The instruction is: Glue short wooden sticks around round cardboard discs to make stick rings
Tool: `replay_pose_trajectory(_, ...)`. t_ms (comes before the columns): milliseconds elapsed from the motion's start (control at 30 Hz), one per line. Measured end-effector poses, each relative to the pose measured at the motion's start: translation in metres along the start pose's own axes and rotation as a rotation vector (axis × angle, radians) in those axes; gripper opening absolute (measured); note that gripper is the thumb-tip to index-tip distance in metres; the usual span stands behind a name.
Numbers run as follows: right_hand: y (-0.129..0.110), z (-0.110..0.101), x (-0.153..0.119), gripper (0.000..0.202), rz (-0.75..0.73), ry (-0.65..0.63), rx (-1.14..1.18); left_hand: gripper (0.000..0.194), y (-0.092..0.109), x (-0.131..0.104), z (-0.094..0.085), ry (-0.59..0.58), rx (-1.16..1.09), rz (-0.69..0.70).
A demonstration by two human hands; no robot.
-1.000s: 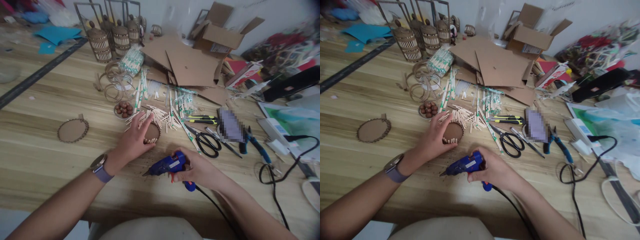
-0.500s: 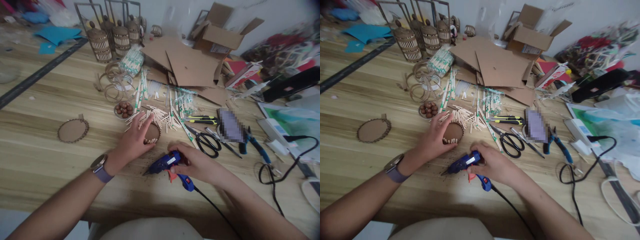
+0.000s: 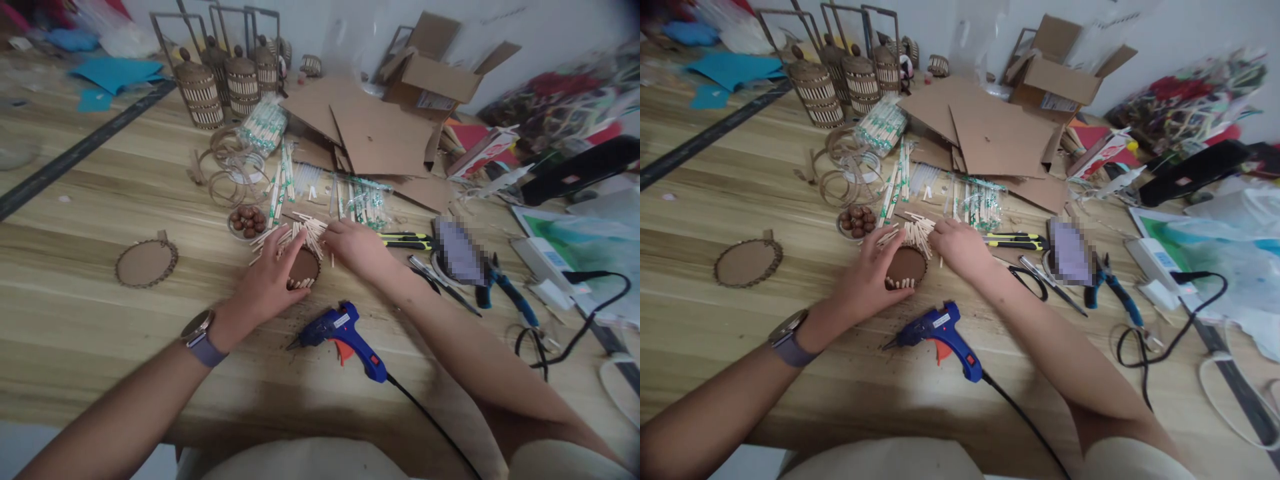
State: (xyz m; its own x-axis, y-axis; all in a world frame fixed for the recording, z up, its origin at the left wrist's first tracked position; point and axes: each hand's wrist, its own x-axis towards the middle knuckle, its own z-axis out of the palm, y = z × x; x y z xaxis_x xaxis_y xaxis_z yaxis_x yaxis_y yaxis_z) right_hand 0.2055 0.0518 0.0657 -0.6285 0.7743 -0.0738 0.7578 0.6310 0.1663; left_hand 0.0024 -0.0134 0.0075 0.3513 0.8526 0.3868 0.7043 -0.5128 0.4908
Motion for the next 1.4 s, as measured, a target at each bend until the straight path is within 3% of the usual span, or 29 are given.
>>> replay_pose_trajectory(200, 0.0, 0.005, 0.004, 0.016, -0.042, 0.088, 0.092, 0.112, 0.0, -0.001, 0.001, 0.011, -0.028, -0.001)
replay_pose_trajectory(367, 0.0, 0.004, -0.022, 0.005, 0.067, 0.282, 0.748, 0.111, 0.001, -0.001, 0.0, 0.002, -0.047, -0.011)
replay_pose_trajectory(467, -0.01, 0.007, -0.039, 0.01, 0.146, 0.212, 1.129, 0.111, 0.001, 0.0, 0.0, -0.003, -0.042, -0.015)
replay_pose_trajectory(533, -0.018, 0.01, -0.046, 0.012, 0.139, 0.143, 1.25, 0.112, 0.0, -0.001, 0.0, 0.0, -0.037, -0.012)
replay_pose_trajectory(867, -0.029, 0.017, -0.046, 0.004, 0.075, 0.143, 0.99, 0.111, 0.001, 0.0, -0.001, -0.001, -0.024, -0.002)
replay_pose_trajectory(1400, -0.031, 0.025, -0.046, 0.01, -0.019, 0.143, 0.853, 0.11, 0.002, 0.0, -0.001, -0.002, -0.031, -0.007)
